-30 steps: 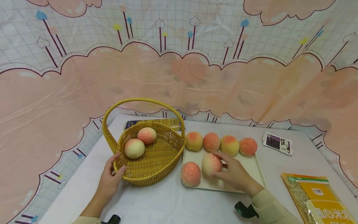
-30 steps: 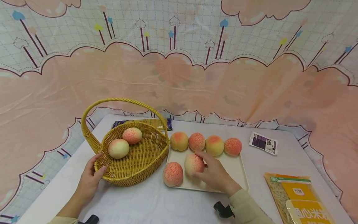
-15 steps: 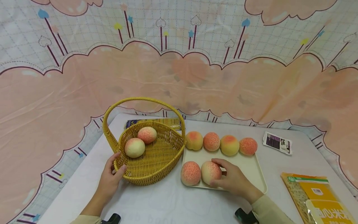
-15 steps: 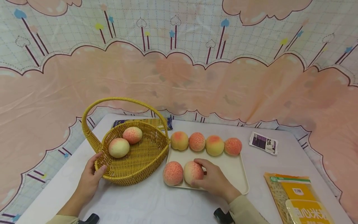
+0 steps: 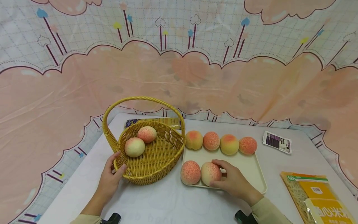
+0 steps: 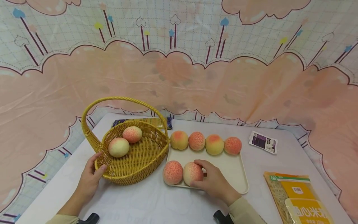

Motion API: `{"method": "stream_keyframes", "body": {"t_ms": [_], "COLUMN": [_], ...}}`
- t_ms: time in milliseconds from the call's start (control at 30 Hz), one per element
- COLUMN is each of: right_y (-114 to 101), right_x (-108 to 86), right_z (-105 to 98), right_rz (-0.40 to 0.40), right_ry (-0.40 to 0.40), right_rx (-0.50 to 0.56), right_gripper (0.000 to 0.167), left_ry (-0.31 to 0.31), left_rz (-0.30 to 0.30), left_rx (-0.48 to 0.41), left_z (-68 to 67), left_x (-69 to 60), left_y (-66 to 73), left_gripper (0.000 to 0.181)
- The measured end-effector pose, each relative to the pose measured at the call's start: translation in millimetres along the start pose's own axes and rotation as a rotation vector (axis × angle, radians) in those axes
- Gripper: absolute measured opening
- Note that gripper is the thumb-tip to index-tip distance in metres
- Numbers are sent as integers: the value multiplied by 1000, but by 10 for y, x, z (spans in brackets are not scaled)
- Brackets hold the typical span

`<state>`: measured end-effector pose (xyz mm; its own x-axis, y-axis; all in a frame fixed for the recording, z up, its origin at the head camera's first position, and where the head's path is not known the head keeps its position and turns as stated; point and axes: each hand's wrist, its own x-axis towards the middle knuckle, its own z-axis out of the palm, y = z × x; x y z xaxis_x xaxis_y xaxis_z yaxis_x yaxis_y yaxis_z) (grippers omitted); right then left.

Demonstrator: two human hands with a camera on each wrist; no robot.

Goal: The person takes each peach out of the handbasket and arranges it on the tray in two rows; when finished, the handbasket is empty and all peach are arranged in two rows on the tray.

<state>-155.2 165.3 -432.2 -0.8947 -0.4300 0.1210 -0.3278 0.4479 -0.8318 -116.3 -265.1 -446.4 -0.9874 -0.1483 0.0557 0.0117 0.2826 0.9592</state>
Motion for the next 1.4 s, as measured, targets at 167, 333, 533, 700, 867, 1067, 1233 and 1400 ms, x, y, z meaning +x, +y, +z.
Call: {"method": "stream_keyframes", "body": {"t_ms": [167,333,533,700,867,1067,1233,1400], "right_y": [-9,-8,4,-4,-66,-231,-448,-694], "right_x": [-12,-16,-12,-8,38,205,409,628], "right_z": [-17,-36,-56,-71,-112,-163,-113,-16], "right_rz": [-14,2,-7,8,-50,-167,-210,-234], "right_ry": [-16,-25,-32,-37,15,41,-9,-73], "right_rx": [30,54,63,55,-18,-70,-76,-94], "right_gripper": [73,71,68,66,61,57,62,66], "left_ry": [6,8,13,9,9,9,11,6], "left_rz": [16,17,13,15,18,27,32,32], "left_rx": [3,-2,-2,-9,-16,-23,-23,-32], "left_z": [-1,0,1,-1,2,6,6,4], "left_x": [4,8,11,11,8,10,16,17], "left_y": [-13,-19,-20,-16,-16,-17,-29,-39], "left_gripper": [59,59,59,59,58,58,58,58]}}
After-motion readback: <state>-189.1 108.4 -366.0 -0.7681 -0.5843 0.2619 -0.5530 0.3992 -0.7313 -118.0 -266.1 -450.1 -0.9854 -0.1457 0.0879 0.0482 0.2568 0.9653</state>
